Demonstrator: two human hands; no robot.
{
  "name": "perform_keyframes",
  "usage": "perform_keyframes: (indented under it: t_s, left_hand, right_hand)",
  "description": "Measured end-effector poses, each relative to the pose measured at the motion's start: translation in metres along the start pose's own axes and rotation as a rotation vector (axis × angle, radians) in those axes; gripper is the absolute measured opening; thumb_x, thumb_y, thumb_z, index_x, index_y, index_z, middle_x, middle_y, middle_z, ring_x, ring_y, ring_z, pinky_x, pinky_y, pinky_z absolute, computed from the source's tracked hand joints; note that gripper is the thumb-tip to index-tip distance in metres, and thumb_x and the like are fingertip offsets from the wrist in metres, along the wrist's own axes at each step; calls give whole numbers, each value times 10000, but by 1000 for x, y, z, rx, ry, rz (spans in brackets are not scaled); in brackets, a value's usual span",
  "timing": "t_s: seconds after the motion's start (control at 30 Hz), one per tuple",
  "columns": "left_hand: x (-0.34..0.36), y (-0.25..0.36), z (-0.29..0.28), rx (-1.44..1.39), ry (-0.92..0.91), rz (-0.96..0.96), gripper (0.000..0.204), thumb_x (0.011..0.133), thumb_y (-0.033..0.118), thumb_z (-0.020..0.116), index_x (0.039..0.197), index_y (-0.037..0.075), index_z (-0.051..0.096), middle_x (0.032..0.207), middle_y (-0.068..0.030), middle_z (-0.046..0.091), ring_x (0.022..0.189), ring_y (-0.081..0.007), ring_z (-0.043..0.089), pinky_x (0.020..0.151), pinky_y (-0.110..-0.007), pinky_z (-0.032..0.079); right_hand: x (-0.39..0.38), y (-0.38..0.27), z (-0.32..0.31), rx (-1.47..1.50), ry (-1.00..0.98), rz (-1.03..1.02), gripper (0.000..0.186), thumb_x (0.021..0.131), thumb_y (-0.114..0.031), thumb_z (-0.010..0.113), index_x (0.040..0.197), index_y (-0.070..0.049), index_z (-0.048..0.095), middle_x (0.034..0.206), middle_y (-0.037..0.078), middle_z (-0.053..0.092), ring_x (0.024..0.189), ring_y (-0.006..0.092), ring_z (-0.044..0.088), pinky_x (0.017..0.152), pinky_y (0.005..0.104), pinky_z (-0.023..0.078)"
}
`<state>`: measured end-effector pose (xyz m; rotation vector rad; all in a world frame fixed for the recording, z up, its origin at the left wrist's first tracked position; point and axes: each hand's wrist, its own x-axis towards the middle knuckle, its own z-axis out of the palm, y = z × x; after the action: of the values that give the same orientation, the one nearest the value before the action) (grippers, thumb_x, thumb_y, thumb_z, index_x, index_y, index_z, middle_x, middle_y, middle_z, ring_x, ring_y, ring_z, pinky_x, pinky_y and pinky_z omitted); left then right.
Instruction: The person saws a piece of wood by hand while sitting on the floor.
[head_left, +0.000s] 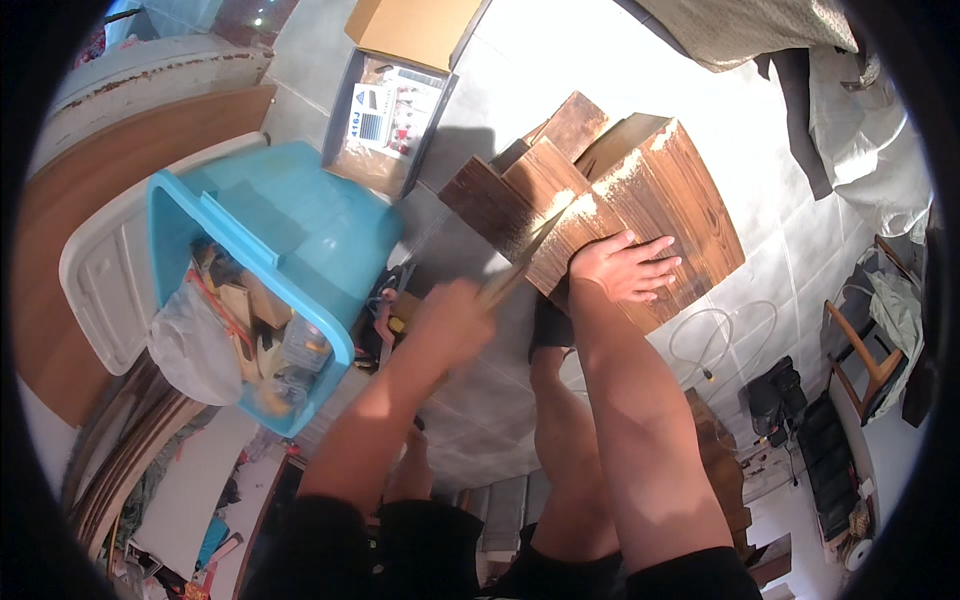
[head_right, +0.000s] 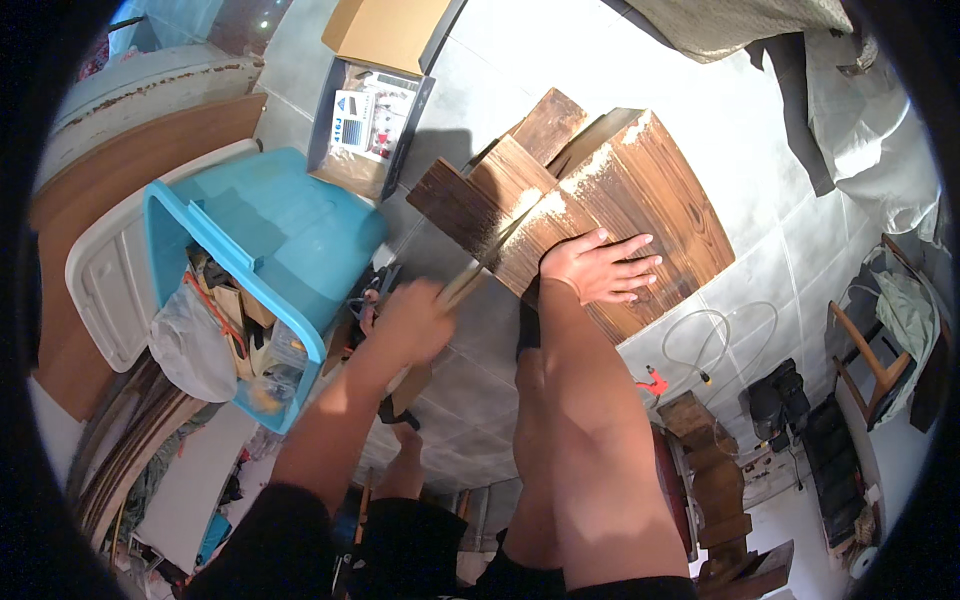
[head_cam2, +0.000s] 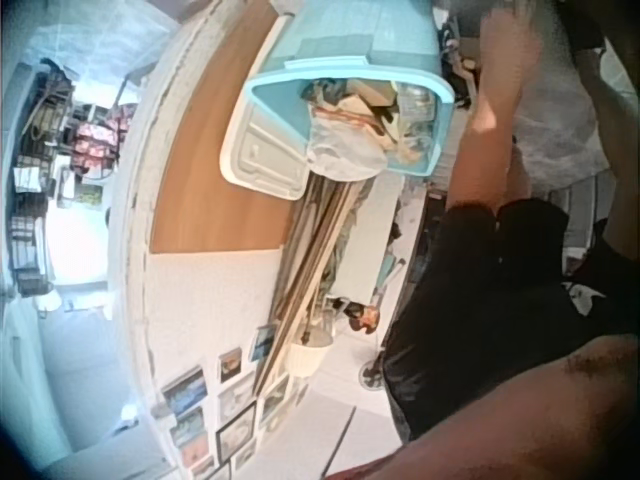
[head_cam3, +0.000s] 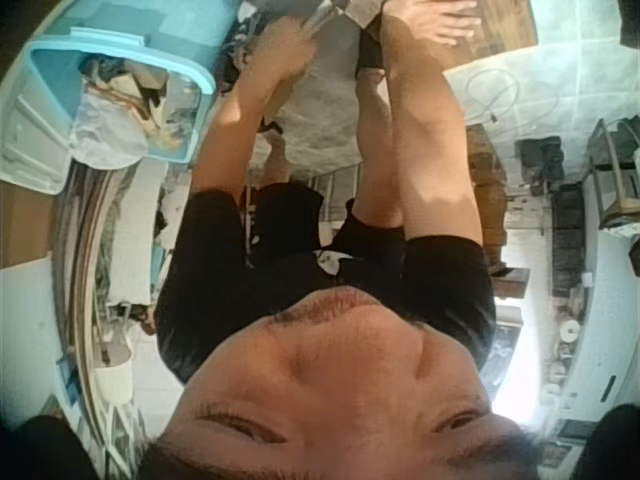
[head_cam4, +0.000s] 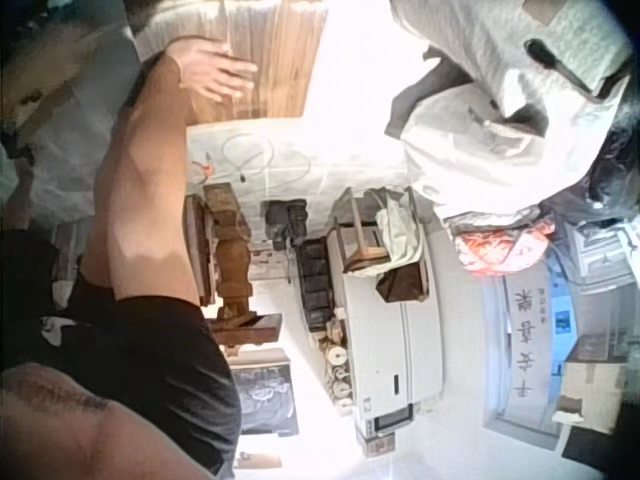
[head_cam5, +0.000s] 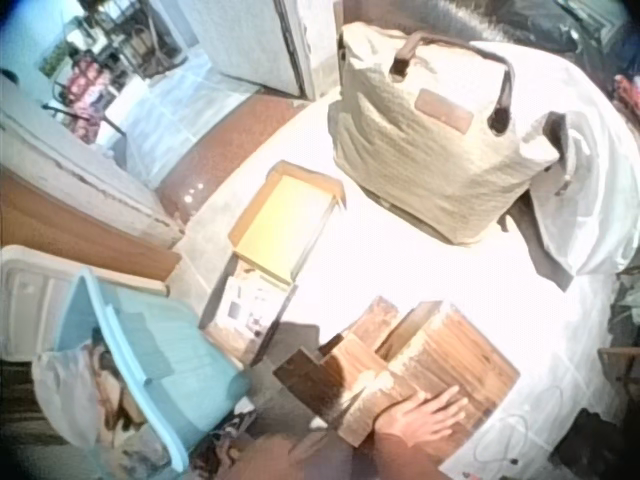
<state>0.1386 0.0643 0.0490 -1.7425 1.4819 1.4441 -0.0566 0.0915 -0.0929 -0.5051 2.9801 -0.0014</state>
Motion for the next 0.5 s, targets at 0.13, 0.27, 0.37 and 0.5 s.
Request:
perform_keyframes:
  t_s: [0.13,0.27,0.37,0.5]
  left_hand:
    - [35,37,4,-99,40,-19,238,860,168,609,902,-42,712,900,-303,692,933,-500,668,843,-553,523]
    - [-44,-14,10,-56,-4,-13,232,858,184,626,879,-35,701,854,-289,694,885,-490,671,813,-542,525]
    - [-92,-10,-12,-122,-58,-186,267,834,190,657,977,-25,727,941,-302,704,948,-489,676,877,-531,543]
    - [-44,4,-8,71,-14,-7,288,828,171,639,984,-58,718,999,-321,697,981,-491,673,893,-538,538]
  right_hand:
    - [-2,0,-1,-1,12,-6,715,1038,-465,385,1663,-179,187,1718,209,105,1570,463,112,1207,692,135]
    - [3,2,9,-4,33,-7,711,1038,-477,366,1661,-178,199,1716,210,114,1569,467,118,1204,697,143]
    - [5,6,8,-3,55,-2,706,1040,-484,352,1660,-180,205,1716,208,117,1568,468,121,1203,698,144]
    - [2,2,4,5,36,0,704,1044,-492,356,1659,-184,208,1717,206,119,1567,465,125,1203,699,139]
